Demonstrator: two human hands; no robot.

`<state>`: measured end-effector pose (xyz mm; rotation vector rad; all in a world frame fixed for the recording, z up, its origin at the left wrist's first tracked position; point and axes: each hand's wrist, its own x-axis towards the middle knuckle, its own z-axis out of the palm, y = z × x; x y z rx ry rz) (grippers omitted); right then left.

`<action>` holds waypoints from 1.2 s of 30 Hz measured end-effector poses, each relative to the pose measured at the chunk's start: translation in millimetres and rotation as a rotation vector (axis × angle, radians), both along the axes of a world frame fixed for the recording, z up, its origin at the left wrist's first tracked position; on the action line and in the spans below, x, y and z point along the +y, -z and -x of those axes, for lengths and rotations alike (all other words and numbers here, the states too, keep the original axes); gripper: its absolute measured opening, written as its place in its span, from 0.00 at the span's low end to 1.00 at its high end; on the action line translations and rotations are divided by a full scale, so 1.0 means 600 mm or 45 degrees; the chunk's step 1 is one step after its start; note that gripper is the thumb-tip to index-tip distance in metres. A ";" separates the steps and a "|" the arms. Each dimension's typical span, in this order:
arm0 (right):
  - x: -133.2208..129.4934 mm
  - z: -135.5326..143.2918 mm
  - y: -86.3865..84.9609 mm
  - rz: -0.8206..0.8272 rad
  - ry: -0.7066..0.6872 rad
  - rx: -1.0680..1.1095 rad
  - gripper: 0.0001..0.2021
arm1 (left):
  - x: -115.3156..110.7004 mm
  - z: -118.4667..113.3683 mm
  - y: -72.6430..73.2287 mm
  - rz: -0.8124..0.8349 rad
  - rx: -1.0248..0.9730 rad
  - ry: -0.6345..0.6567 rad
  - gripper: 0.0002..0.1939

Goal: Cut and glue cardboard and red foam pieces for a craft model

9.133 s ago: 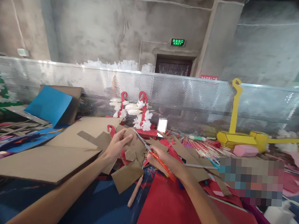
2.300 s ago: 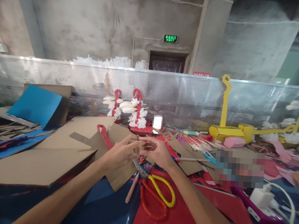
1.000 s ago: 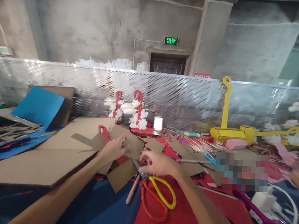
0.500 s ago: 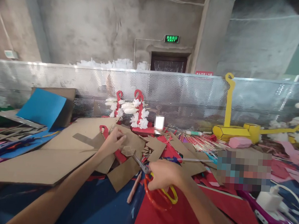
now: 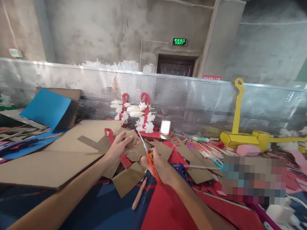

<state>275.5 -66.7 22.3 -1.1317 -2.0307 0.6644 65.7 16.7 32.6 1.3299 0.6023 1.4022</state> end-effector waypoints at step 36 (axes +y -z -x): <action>0.001 0.009 0.010 -0.061 0.026 -0.040 0.27 | -0.001 -0.007 0.003 -0.074 0.031 -0.115 0.20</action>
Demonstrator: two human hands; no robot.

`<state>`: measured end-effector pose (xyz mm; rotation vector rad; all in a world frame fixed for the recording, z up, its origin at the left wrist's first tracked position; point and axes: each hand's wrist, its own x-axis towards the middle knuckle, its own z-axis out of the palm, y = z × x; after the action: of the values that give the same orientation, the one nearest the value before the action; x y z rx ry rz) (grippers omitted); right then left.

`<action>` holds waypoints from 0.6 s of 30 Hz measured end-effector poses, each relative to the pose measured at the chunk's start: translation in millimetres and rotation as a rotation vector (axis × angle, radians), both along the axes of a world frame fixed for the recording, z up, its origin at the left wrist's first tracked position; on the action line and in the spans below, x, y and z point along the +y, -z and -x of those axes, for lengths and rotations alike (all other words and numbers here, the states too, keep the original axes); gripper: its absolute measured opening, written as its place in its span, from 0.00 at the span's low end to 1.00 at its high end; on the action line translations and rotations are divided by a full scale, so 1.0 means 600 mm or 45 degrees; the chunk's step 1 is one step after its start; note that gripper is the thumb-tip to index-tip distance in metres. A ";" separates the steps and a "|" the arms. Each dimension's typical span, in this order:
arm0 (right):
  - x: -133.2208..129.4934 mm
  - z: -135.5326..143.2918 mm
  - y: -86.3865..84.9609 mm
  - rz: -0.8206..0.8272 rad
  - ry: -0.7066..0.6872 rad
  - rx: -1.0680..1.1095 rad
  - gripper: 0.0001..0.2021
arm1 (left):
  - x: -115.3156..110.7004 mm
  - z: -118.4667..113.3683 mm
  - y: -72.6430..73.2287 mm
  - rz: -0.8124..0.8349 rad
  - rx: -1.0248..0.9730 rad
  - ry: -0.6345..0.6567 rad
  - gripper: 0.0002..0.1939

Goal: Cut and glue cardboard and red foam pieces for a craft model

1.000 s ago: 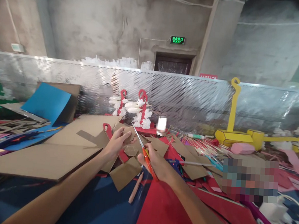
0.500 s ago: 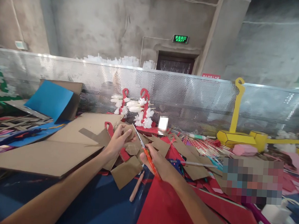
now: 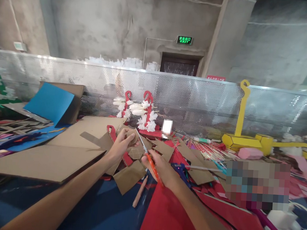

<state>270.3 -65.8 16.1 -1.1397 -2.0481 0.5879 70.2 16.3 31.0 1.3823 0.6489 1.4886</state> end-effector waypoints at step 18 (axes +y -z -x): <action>-0.013 0.020 -0.001 0.016 0.100 0.099 0.26 | -0.014 0.004 -0.014 -0.041 0.046 0.017 0.17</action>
<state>258.5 -73.6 16.7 -1.1802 -1.9276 0.5978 67.6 7.9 39.6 1.4388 0.6392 1.4720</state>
